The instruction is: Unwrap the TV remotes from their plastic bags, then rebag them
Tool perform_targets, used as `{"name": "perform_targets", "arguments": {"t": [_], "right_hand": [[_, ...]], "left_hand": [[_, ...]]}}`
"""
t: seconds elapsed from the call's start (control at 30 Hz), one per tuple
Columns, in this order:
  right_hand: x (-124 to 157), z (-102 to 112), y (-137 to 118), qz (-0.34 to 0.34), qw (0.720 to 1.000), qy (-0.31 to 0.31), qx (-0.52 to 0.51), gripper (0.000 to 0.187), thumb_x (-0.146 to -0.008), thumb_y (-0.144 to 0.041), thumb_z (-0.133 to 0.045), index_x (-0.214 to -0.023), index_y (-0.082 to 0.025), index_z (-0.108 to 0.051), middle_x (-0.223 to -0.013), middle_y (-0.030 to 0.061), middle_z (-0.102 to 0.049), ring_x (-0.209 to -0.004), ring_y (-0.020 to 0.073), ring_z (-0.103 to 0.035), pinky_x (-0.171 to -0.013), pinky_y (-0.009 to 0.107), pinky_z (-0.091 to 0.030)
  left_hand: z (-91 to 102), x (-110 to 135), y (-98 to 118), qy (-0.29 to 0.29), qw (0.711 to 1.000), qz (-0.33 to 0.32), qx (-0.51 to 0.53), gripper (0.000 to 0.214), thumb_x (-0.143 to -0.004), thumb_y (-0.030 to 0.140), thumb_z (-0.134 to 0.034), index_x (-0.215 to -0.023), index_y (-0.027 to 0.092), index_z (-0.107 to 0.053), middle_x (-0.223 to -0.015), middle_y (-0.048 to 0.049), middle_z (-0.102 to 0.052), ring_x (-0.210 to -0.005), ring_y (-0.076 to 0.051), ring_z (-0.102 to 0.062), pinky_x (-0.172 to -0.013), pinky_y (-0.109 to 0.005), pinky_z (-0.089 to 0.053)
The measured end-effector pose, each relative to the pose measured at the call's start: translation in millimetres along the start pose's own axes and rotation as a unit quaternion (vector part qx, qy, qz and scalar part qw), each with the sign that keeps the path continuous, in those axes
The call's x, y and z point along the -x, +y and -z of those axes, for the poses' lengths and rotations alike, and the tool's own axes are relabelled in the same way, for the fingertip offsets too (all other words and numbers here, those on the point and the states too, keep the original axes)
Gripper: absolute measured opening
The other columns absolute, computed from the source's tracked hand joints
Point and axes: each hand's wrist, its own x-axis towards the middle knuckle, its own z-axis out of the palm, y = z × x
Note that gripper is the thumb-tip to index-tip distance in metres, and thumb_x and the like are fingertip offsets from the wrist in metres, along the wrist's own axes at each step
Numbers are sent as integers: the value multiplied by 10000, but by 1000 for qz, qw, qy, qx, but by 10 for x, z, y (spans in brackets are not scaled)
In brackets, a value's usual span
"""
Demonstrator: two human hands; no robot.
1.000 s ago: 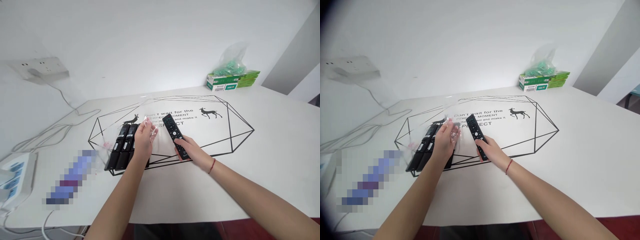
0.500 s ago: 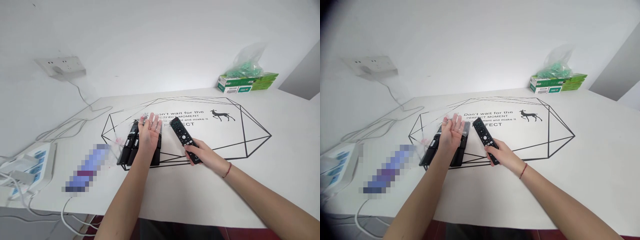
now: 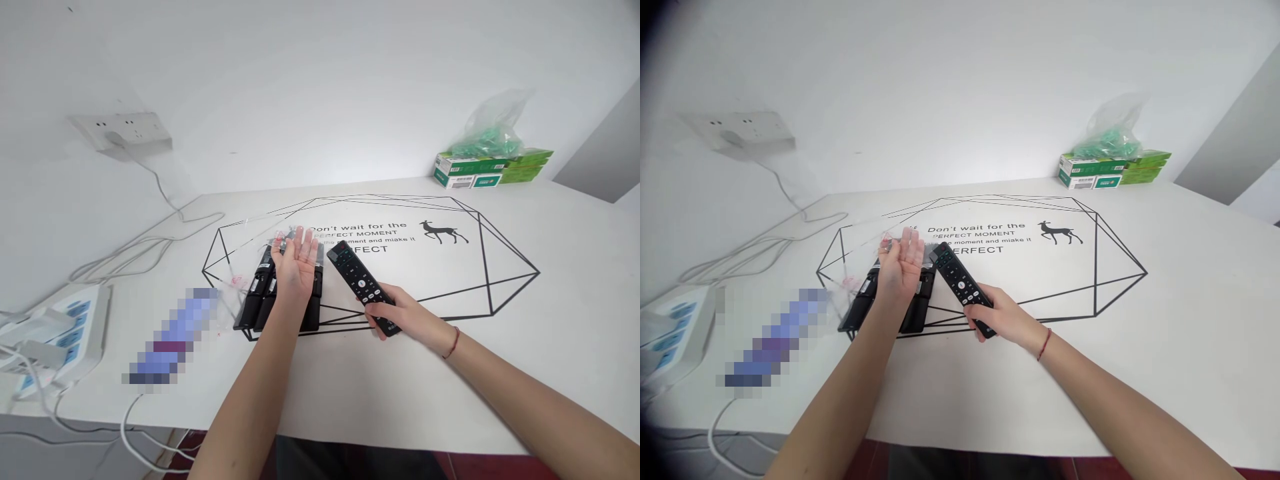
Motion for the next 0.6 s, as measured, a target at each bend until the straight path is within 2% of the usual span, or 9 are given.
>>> {"name": "perform_targets", "arguments": {"t": [0.23,0.37,0.47,0.6], "right_hand": [[-9,10,-6,-27,1000,2,-1,153,-797,-321,-547,-817,-175,-502,-634,-20,-569,-453,109,-536,-435,231,-321],[-15,26,-12,-37,999,10,-3,201,-807,-359,-520,-755,-165,-501,-656,7,-603,-448,108,-548,-410,220,-290],[-31,32,9,-27,998,41,-24,302,-860,-441,-451,-789,-157,-525,-734,52,-648,-468,115,-569,-407,219,-288],[-66,39,36,-18,990,107,-90,401,-891,-548,-357,-954,-185,-514,-757,62,-666,-465,129,-577,-369,198,-269]], "left_hand": [[-48,94,-72,-49,997,29,-53,316,-927,247,-470,-1215,347,-389,-1235,-32,-615,-1103,-157,-605,-877,-298,-509],[-63,176,-165,-98,989,68,-91,406,-922,276,-480,-1286,350,-315,-1195,-61,-633,-1034,-174,-637,-837,-323,-524],[-70,255,-239,-132,982,95,-97,437,-918,311,-486,-1303,325,-280,-1123,-75,-659,-950,-173,-663,-814,-326,-526],[-80,349,-327,-152,972,136,-120,392,-881,325,-549,-1234,254,-395,-1087,-87,-663,-890,-176,-668,-769,-303,-533]]}}
